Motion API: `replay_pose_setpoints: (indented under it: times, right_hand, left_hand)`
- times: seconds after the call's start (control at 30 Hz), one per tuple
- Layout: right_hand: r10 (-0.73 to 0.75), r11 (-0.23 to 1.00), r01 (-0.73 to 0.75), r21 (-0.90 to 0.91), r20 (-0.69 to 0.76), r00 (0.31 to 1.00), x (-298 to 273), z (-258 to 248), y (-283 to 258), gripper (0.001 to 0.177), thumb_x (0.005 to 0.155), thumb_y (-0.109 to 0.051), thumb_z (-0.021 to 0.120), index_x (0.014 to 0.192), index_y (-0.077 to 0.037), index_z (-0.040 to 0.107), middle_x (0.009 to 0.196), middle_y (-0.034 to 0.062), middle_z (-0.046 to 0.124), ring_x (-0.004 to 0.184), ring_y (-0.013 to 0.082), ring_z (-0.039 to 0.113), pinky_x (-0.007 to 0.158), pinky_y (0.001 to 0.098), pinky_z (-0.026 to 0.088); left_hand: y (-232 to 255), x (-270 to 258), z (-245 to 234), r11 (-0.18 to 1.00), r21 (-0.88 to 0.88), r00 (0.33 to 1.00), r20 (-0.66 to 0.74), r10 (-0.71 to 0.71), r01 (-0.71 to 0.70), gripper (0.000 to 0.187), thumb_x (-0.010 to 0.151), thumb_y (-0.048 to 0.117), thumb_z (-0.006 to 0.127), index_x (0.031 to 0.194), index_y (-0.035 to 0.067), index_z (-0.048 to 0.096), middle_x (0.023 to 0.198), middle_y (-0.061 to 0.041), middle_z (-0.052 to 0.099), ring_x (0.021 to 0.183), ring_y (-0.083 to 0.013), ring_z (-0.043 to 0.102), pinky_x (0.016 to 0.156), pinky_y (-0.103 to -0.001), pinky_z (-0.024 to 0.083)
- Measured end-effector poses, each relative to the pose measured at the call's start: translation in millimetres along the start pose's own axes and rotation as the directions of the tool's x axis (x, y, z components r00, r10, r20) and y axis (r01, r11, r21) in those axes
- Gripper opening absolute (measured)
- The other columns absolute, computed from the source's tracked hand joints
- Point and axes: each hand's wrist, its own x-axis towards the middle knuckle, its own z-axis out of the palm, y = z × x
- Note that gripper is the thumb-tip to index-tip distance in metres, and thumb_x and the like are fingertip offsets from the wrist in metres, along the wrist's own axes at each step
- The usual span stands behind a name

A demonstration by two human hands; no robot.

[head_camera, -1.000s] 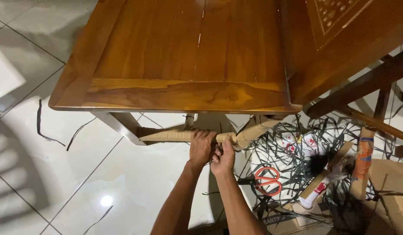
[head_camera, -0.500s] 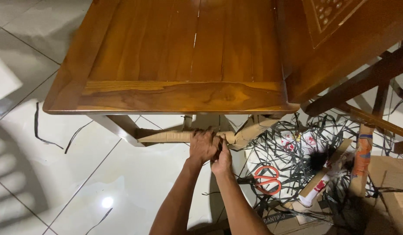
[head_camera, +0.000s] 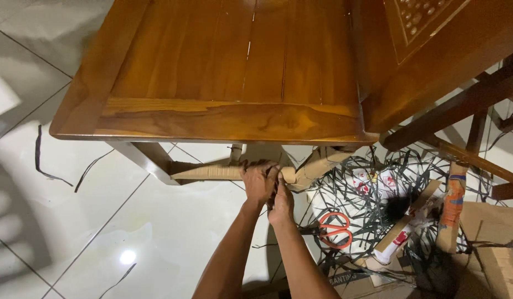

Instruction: The person wraps a wooden chair leg with cardboard and secures it with string.

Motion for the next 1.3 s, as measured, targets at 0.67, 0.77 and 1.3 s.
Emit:
replay_pose_setpoints:
  times: [0.67,0.77,1.3]
  right_hand:
    - [-0.234,0.931,0.212,-0.298,-0.04,0.971,-15.2,-9.0,-27.6,0.01,0.085,-0.017,0.069,0.079,-0.01,0.067,0.063,-0.0005,0.05,0.049,0.008,0.035,0.043,0.0201,0.025]
    - [-0.246,0.937,0.227,-0.266,-0.037,0.969,-15.5,-11.5,-28.2,0.008,0.082,-0.017,0.072,0.077,-0.012,0.068,0.063,0.002,0.051,0.048,0.0094,0.035,0.043,0.0224,0.025]
    - [-0.161,0.954,0.144,-0.262,-0.044,0.986,-7.5,-14.7,-21.9,0.02,0.092,-0.028,0.07,0.106,-0.013,0.07,0.087,0.0013,0.05,0.056,0.0076,0.042,0.049,0.0202,0.028]
  left_hand:
    - [-26.8,-9.2,-18.6,0.889,-0.37,0.947,0.063,0.314,-0.269,0.011,0.098,0.03,0.064,0.098,0.026,0.074,0.091,-0.001,0.077,0.097,-0.0267,0.071,0.108,-0.054,0.025]
    - [1.1,-19.8,-59.5,0.825,-0.506,0.94,0.074,0.333,-0.252,0.01,0.097,0.024,0.068,0.095,0.018,0.075,0.092,-0.012,0.076,0.097,-0.038,0.07,0.1,-0.052,0.041]
    - [-4.9,0.8,-4.1,0.946,-0.292,0.985,0.058,0.165,-0.141,0.028,0.1,0.048,0.056,0.106,0.032,0.078,0.084,-0.001,0.079,0.092,-0.0279,0.074,0.112,-0.054,0.017]
